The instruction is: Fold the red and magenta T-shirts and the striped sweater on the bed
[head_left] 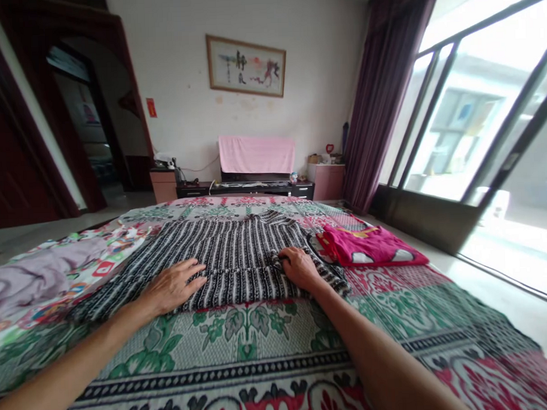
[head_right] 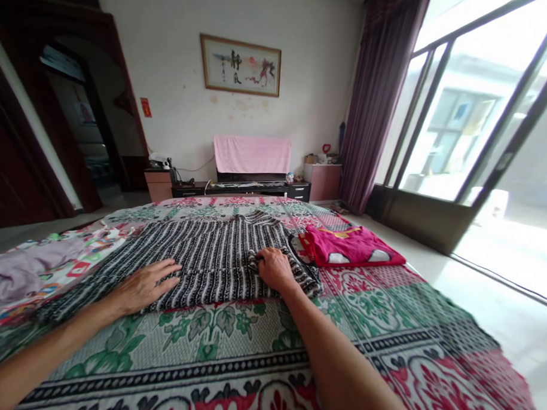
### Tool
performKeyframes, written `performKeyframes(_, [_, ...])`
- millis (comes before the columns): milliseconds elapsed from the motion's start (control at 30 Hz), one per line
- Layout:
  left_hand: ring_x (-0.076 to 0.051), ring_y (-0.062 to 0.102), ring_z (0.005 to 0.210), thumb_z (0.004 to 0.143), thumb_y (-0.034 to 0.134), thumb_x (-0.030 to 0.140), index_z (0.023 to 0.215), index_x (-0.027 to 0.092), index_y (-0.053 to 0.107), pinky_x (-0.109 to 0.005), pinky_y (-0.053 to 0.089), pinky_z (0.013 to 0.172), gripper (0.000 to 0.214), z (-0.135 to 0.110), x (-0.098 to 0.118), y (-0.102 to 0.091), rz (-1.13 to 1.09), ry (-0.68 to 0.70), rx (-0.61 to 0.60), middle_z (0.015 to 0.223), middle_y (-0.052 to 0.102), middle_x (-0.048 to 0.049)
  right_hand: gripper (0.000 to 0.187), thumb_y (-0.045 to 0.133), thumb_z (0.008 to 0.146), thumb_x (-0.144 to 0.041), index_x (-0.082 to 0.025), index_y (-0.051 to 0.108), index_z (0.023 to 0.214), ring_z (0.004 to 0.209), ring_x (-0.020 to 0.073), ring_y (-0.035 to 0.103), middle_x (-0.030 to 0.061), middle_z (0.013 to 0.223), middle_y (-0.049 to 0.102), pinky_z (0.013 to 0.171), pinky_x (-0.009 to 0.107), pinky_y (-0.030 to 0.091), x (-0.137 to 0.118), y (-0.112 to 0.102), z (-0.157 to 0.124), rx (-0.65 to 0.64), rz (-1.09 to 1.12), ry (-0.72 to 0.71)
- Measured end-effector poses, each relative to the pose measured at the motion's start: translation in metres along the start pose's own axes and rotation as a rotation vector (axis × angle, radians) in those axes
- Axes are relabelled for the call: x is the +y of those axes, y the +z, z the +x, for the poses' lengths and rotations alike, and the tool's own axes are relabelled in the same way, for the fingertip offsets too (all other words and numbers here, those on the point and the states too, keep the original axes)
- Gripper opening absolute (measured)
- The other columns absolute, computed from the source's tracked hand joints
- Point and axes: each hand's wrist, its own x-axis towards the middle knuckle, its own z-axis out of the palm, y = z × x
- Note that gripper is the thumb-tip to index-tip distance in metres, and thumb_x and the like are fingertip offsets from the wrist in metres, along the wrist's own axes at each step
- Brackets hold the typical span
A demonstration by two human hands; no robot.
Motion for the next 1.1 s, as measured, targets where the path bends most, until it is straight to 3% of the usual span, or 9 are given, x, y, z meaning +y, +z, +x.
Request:
performKeyframes(233, [-0.025,0.046,0.126,0.088,0.039,0.049,0.124,0.022,0.060,-0.037,0.033,0.108,0.050,-0.001,-0.004,0.006,0.015,0.031,0.043,0.139,0.049,-0.0094,0.030,0.046,0.079,-0.016,-0.020,0.067,0.100,0.099,0.0183,0.058,0.0051,0.106,0.067,0.091,0.028,0.040,0.004,-0.002,0.003,0.013,0.010,0.001])
performKeyframes(433, [-0.024,0.048,0.124,0.090,0.036,0.049,0.124,0.020,0.059,-0.039,0.036,0.106,0.050,-0.003,-0.003,0.007,0.064,0.054,0.075,0.137,0.050,-0.0108,0.035,0.046,0.079,-0.018,-0.018,0.065,0.108,0.104,0.0252,0.058,0.0104,0.115,0.064,0.089,0.036,0.043,0.017,-0.015,0.006,0.093,-0.096,0.276])
performKeyframes(500, [-0.024,0.047,0.124,0.091,0.035,0.047,0.125,0.020,0.058,-0.039,0.036,0.106,0.049,-0.005,0.002,0.004,0.092,0.066,0.099,0.137,0.050,-0.0106,0.034,0.047,0.078,-0.017,-0.016,0.065,0.107,0.102,0.0256,0.059,0.0112,0.115,0.064,0.089,0.037,0.044,0.022,-0.015,0.005,0.093,-0.113,0.221])
performKeyframes(600, [-0.024,0.049,0.122,0.092,0.035,0.045,0.125,0.018,0.057,-0.038,0.038,0.104,0.048,-0.006,0.009,-0.002,0.105,0.081,0.077,0.134,0.052,-0.0105,0.032,0.043,0.079,-0.016,-0.017,0.064,0.104,0.107,0.0266,0.057,0.0105,0.115,0.064,0.093,0.041,0.043,0.024,-0.007,0.010,0.230,-0.125,0.033])
performKeyframes(733, [-0.023,0.050,0.120,0.091,0.037,0.045,0.124,0.020,0.057,-0.037,0.038,0.103,0.046,-0.006,0.012,-0.009,0.093,0.061,0.068,0.131,0.053,-0.0089,0.031,0.041,0.080,-0.015,-0.017,0.063,0.102,0.105,0.0262,0.059,0.0110,0.114,0.064,0.093,0.043,0.044,0.008,0.002,0.015,0.309,-0.056,-0.211])
performKeyframes(833, [-0.022,0.053,0.117,0.091,0.037,0.046,0.121,0.021,0.058,-0.036,0.039,0.101,0.045,-0.007,0.013,-0.009,0.080,0.068,0.064,0.129,0.054,-0.0085,0.030,0.040,0.083,-0.018,-0.018,0.063,0.102,0.104,0.0239,0.060,0.0103,0.113,0.065,0.094,0.041,0.045,-0.010,0.005,0.012,0.269,0.024,-0.372])
performKeyframes(933, [-0.021,0.053,0.115,0.090,0.037,0.049,0.118,0.022,0.061,-0.033,0.039,0.100,0.045,-0.008,0.012,-0.007,0.046,0.074,0.079,0.129,0.054,-0.0081,0.027,0.040,0.086,-0.021,-0.019,0.064,0.099,0.103,0.0218,0.060,0.0086,0.110,0.066,0.093,0.037,0.046,-0.022,0.009,0.006,0.141,0.074,-0.479])
performKeyframes(1033, [-0.019,0.057,0.108,0.089,0.039,0.047,0.114,0.021,0.063,-0.029,0.041,0.095,0.044,-0.006,0.007,-0.014,-0.015,0.059,0.081,0.124,0.058,-0.0080,0.026,0.040,0.087,-0.024,-0.020,0.064,0.094,0.096,0.0201,0.062,0.0076,0.104,0.068,0.090,0.034,0.048,-0.023,0.013,0.003,0.024,0.088,-0.486])
performKeyframes(1100, [-0.018,0.060,0.098,0.087,0.042,0.044,0.107,0.019,0.067,-0.028,0.043,0.087,0.040,-0.005,-0.003,-0.029,-0.029,-0.028,0.068,0.111,0.065,-0.0078,0.026,0.040,0.088,-0.025,-0.020,0.064,0.093,0.096,0.0197,0.062,0.0071,0.103,0.068,0.089,0.033,0.048,-0.021,0.015,0.003,0.006,0.097,-0.461])
